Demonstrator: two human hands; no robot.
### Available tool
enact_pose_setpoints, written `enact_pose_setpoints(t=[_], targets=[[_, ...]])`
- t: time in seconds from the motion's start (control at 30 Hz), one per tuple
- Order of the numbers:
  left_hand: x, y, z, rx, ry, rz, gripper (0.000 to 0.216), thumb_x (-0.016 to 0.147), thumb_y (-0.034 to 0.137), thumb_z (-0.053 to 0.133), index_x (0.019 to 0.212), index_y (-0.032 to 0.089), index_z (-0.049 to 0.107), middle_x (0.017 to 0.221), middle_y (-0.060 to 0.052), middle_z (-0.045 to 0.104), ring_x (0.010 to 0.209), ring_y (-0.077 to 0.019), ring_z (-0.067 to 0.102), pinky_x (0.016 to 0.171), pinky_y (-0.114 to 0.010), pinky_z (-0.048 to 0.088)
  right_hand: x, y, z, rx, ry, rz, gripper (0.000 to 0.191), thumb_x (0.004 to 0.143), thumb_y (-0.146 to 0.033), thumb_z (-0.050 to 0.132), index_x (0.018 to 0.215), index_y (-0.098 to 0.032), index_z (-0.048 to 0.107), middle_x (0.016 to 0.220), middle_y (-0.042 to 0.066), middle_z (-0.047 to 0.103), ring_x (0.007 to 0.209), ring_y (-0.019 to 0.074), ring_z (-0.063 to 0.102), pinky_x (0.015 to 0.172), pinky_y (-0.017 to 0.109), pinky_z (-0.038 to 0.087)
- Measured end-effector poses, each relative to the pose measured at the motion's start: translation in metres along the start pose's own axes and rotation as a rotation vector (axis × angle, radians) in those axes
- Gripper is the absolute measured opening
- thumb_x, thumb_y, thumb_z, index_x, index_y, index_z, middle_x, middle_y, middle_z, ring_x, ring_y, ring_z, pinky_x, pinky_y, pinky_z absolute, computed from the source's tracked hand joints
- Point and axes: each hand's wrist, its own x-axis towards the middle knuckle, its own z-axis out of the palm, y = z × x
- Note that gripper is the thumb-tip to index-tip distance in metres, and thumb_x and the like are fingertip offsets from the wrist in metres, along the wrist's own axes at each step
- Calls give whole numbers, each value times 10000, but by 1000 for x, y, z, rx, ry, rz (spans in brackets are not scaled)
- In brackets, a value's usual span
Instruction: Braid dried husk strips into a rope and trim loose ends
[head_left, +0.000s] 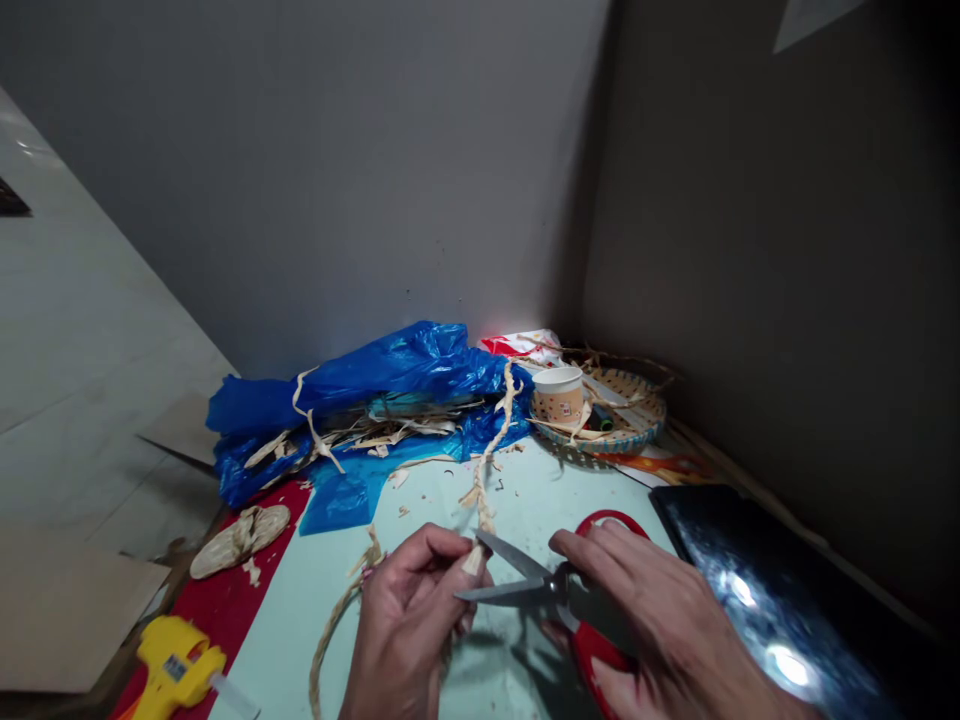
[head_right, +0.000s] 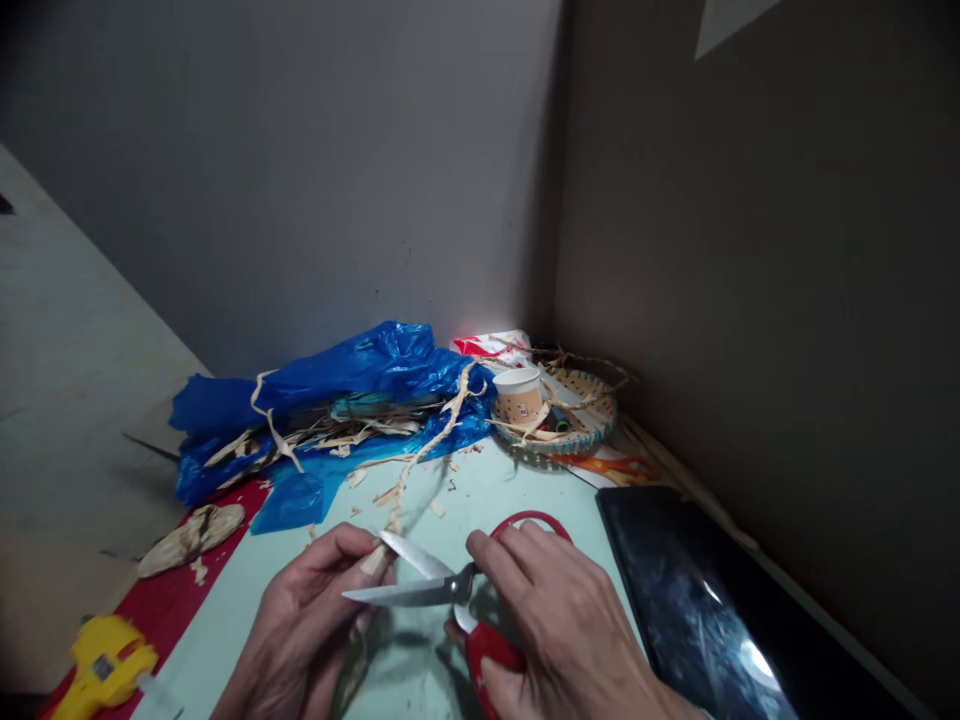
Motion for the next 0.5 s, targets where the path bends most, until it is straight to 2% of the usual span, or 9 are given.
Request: enact_pose_setpoints(t=[0.13,0.27,0.4,0.5], targets=[[-2,-2,1,123,77,113,239,561,353,854,684,168,764,649,-19,660,628,-125,565,586,-186,435,-1,1,-1,-20,20,-11,431,672,-93,486,1091,-173,553,803,65,608,704,209,566,591,283,465],[-5,-2,2,181,109,174,102,548,215,840,642,223,800,617,16,634,571,-101,535,529,-177,413,-4,5,-1,-61,21,-24,456,705,-102,482,1154,-151,543,836,81,611,712,207,565,581,277,455],[-7,-2,0,101,73,29,183,574,278,839,747,224,822,592,-15,681,607,-118,557,586,-173,446,-5,9,-1,-114,7,-41,480,718,-116,490,1197,-136,518,843,85,605,708,209,555,584,287,450],[-6,-1,0,-22,-4,-91,211,587,294,840,770,190,823,557,-24,678,529,-77,484,553,-146,411,-3,10,-3,-117,-2,-59,470,715,-115,493,1184,-139,512,825,76,599,688,207,546,580,291,450]])
